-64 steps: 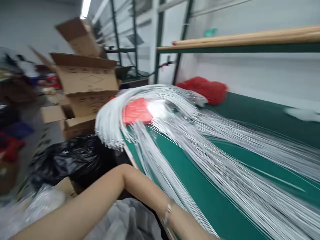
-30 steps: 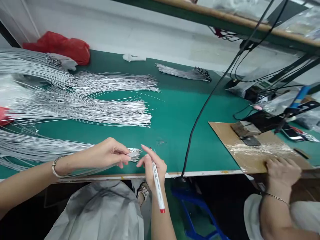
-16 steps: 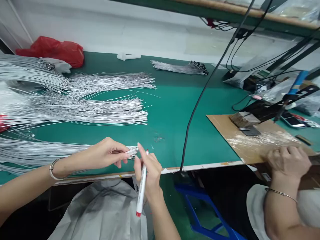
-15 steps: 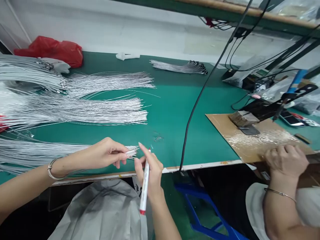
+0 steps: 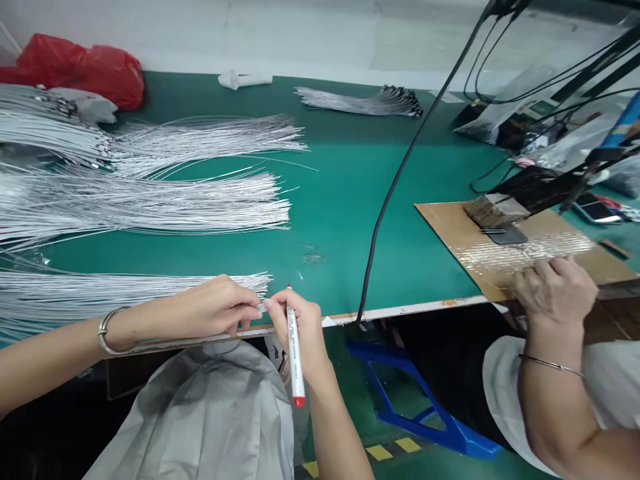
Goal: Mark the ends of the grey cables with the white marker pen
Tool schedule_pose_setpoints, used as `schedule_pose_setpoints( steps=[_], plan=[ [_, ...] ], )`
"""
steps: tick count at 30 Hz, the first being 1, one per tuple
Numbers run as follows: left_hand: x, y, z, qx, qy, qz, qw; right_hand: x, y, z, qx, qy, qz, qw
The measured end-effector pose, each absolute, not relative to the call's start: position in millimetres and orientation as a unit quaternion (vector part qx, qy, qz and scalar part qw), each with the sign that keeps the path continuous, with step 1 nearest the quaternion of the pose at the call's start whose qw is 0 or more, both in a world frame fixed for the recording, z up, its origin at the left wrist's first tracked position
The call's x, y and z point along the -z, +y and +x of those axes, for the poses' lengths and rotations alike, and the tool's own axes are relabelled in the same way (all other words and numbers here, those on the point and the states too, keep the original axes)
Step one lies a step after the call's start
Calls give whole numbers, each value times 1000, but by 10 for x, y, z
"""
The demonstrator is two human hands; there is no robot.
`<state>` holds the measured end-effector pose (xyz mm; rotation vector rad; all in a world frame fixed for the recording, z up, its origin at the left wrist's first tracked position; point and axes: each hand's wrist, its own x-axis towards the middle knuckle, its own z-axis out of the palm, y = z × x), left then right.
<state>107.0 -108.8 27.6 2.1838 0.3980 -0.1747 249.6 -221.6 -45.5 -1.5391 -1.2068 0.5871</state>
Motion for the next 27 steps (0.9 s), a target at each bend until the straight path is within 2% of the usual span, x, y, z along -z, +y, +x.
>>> schedule_pose_setpoints(
  steps=[5,7,12,19,27],
  plan=[
    [51,-996,1138,135,146,845,496,683,-2303,2591,-238,-379,-584,677],
    [201,-967,1149,168,168,809,538,734,-2331,2578,-245,-367,-574,690],
    [338,-937,1169,196,188,769,578,810,-2359,2504,-298,-384,-633,603],
    [309,-927,1203,209,193,761,583,836,-2306,2449,-89,-461,-680,563],
    [354,-916,1208,218,193,757,585,831,-2330,2443,-51,-498,-693,519]
  ],
)
